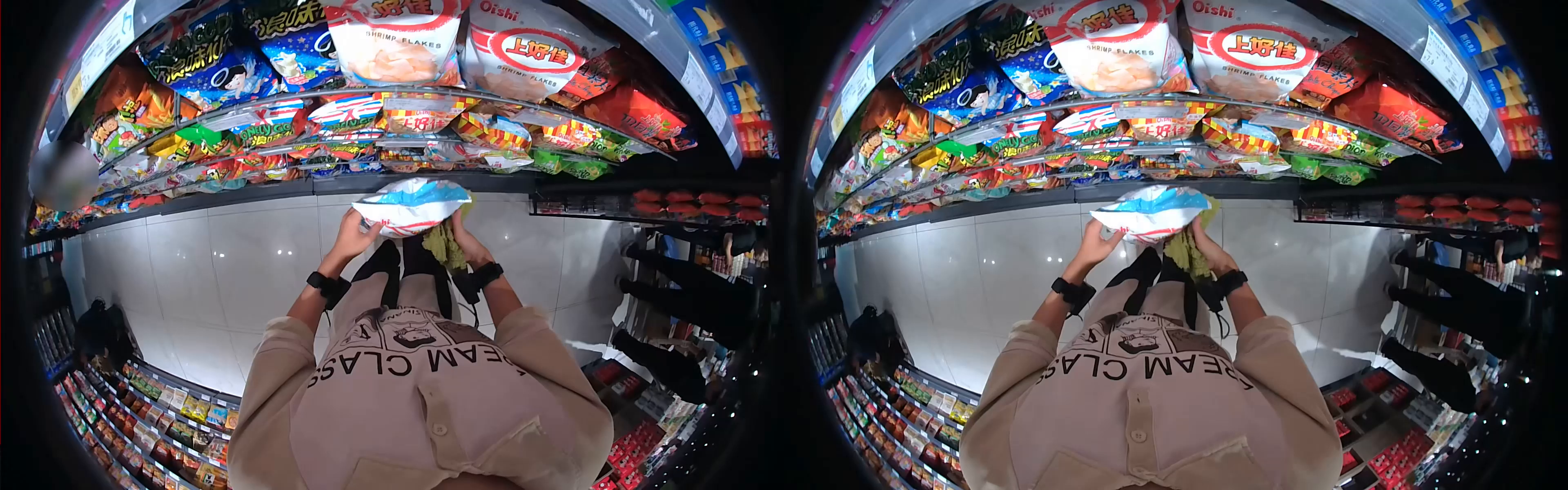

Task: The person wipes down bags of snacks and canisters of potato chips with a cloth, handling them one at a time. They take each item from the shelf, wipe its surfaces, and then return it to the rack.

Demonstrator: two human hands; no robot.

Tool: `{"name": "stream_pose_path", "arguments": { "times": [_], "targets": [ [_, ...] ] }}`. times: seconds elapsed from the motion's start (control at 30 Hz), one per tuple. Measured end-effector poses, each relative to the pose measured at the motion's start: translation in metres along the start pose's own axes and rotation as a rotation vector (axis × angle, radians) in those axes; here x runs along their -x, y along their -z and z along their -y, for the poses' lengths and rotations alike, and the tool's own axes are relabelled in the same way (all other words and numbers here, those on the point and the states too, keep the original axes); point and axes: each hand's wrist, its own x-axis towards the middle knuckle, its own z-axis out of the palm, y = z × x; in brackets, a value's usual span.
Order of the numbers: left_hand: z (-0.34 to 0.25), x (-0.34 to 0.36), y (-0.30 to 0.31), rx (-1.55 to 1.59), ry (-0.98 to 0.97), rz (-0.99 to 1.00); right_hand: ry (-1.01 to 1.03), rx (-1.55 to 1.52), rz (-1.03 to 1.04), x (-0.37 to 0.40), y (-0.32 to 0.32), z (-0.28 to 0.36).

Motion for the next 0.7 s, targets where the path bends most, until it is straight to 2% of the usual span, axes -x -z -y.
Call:
{"name": "stream_pose_path", "arguments": {
  "times": [0.03, 0.07, 0.1, 0.17, 0.3, 0.37, 0.53, 0.7],
  "targets": [
    [0.006, -0.010, -0.005, -0.031, -0.128, -0.049, 0.025, -0.092, -0.028, 0.001, -0.003, 0.002],
    [0.014, -0.016, -0.008, -0.061, -0.250, -0.096, 0.135, -0.106, -0.058, -0.002, -0.003, -0.003],
    [0.009, -0.001, -0.005, -0.078, -0.190, -0.075, 0.094, -0.158, -0.059, 0.003, -0.016, -0.018],
    [0.006, -0.023, -0.017, -0.201, -0.346, -0.159, 0.187, -0.379, -0.052, 0.001, -0.009, -0.006],
    [0.023, -0.062, -0.024, -0.402, -0.390, -0.176, 0.171, -0.518, 0.112, -0.023, 0.024, 0.001],
    [0.033, -0.080, -0.023, -0.441, -0.380, -0.158, 0.165, -0.615, -0.053, -0.035, 0.029, 0.003],
    [0.054, -0.117, -0.028, -0.384, -0.503, -0.343, 0.183, -0.604, -0.026, -0.058, 0.044, 0.007],
    [0.076, -0.140, -0.041, -0.261, -0.442, -0.386, 0.178, -0.600, -0.098, -0.087, 0.059, 0.006]
  ]
}}
